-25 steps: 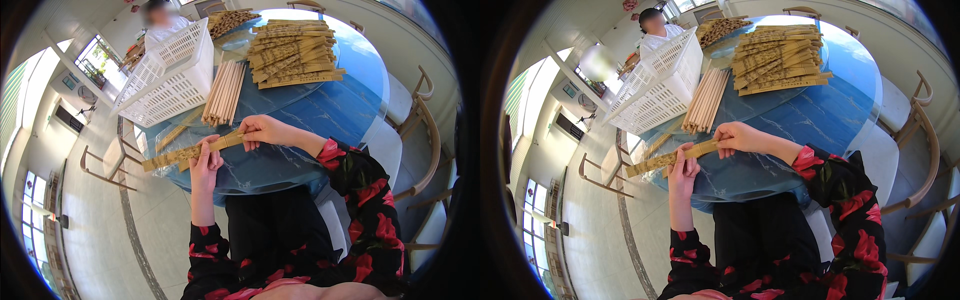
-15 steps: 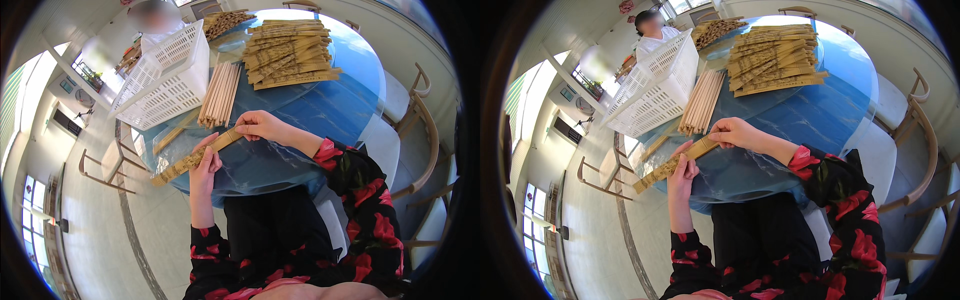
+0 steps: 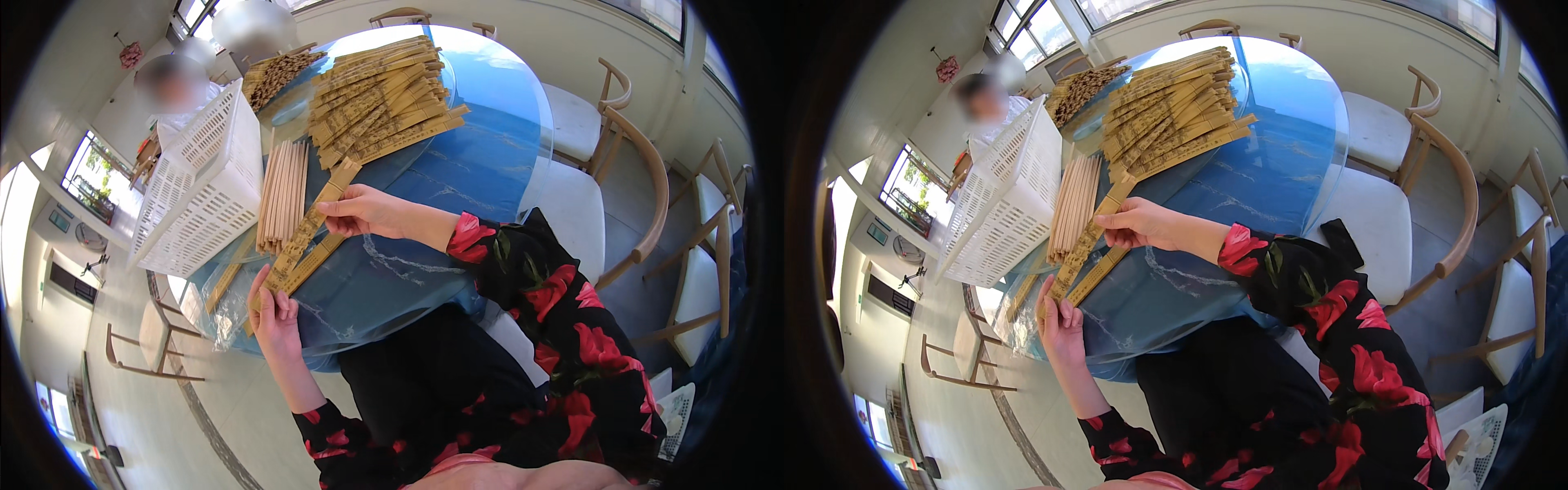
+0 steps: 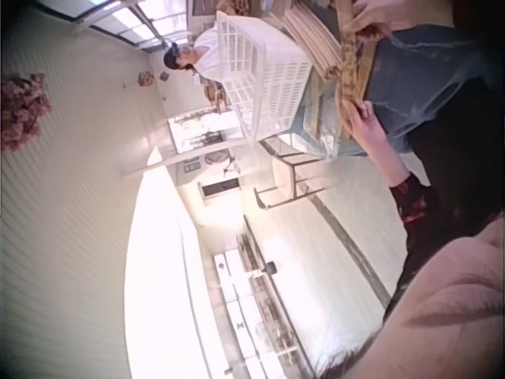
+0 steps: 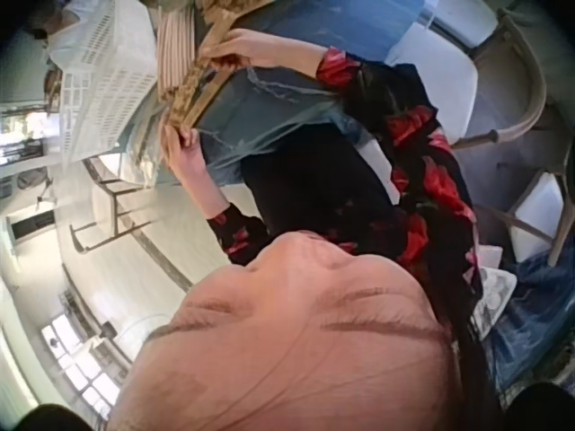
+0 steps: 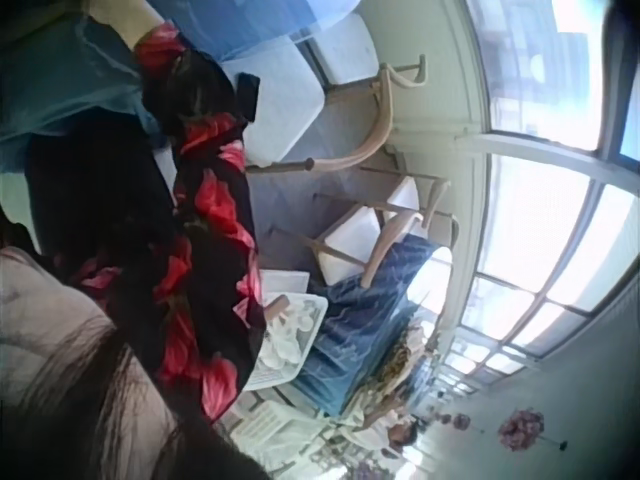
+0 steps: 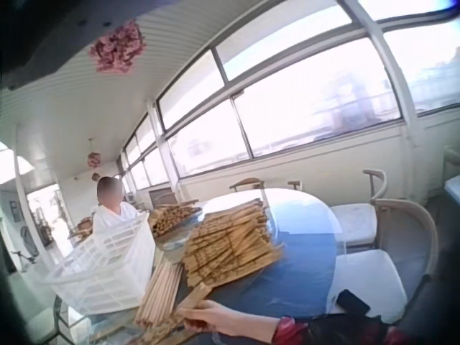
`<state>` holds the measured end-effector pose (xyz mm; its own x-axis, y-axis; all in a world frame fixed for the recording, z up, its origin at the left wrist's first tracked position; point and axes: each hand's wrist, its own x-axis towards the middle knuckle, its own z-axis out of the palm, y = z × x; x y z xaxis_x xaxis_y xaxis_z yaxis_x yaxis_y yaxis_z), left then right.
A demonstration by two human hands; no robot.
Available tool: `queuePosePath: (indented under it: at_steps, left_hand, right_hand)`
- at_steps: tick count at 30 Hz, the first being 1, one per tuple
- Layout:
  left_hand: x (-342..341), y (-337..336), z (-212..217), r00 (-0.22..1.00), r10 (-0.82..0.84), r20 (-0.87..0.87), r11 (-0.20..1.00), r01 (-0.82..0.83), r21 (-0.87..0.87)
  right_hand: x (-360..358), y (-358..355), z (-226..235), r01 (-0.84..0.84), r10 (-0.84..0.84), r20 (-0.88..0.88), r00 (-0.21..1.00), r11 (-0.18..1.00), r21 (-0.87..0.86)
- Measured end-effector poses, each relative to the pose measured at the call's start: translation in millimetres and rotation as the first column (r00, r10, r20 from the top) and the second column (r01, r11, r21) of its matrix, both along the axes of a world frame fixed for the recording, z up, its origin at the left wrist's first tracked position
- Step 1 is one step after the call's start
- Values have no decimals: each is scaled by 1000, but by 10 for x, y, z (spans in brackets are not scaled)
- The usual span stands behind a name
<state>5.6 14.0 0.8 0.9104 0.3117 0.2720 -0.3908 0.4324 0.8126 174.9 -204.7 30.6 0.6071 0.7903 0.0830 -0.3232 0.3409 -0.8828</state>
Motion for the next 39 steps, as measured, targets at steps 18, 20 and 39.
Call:
queuePosePath:
  at_steps: [18, 20, 39]
  left_hand:
    - [-2, -56, 28, 1000, 0, 14, 995, -2, 101]
    - [-21, -28, 20, 1000, 14, 12, 994, -16, 110]
    - [79, -323, 93, 896, 404, 184, 399, -354, 846]
  right_hand:
    - [905, -741, 169, 704, -704, -28, 709, 706, 79]
    - [746, -616, 224, 770, -772, 20, 635, 635, 57]
    - [391, -267, -18, 821, -307, 934, 181, 571, 28]
